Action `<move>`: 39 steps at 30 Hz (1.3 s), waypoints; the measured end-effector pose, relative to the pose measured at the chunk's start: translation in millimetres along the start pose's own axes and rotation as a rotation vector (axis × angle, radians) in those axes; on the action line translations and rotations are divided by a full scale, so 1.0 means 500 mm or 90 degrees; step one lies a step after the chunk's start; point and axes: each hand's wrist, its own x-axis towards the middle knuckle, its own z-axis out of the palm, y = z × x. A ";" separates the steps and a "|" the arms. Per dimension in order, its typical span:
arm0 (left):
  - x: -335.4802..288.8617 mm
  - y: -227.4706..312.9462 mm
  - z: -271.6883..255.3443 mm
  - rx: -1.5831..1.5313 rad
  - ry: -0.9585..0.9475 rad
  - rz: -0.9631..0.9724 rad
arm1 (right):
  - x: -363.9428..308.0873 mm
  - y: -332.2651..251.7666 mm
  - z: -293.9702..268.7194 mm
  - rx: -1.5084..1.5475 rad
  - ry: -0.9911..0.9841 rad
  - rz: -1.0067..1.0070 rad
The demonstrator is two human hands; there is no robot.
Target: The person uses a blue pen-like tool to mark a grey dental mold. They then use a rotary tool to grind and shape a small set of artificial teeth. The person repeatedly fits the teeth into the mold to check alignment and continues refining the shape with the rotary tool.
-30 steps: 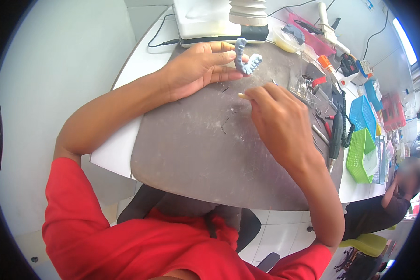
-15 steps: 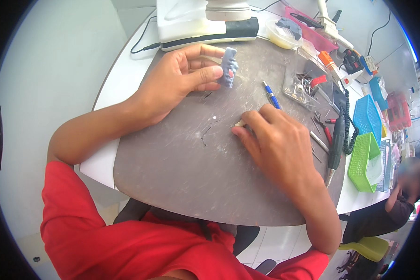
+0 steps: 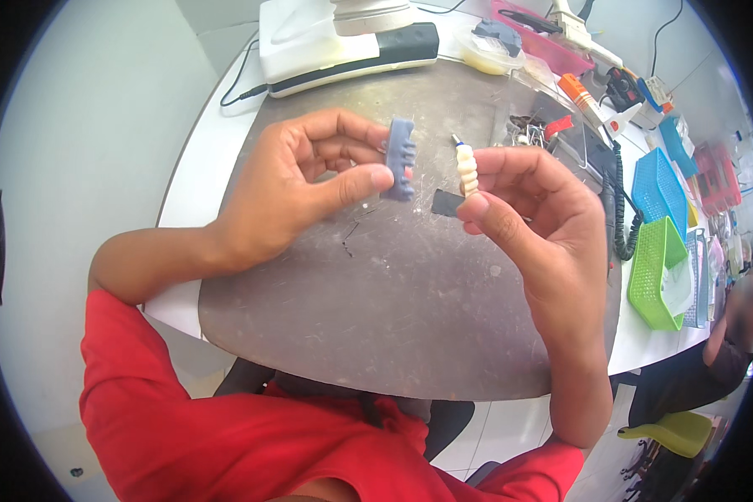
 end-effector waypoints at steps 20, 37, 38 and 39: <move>-0.006 -0.023 0.015 -0.057 -0.038 0.079 | -0.002 0.024 0.026 0.084 -0.047 0.065; -0.004 -0.022 0.018 -0.067 -0.050 0.074 | -0.001 0.028 0.025 0.079 -0.042 0.031; -0.004 -0.022 0.018 -0.066 -0.050 0.071 | -0.001 0.027 0.025 0.074 -0.039 0.029; -0.004 -0.021 0.018 -0.065 -0.049 0.069 | -0.001 0.026 0.026 0.070 -0.037 0.027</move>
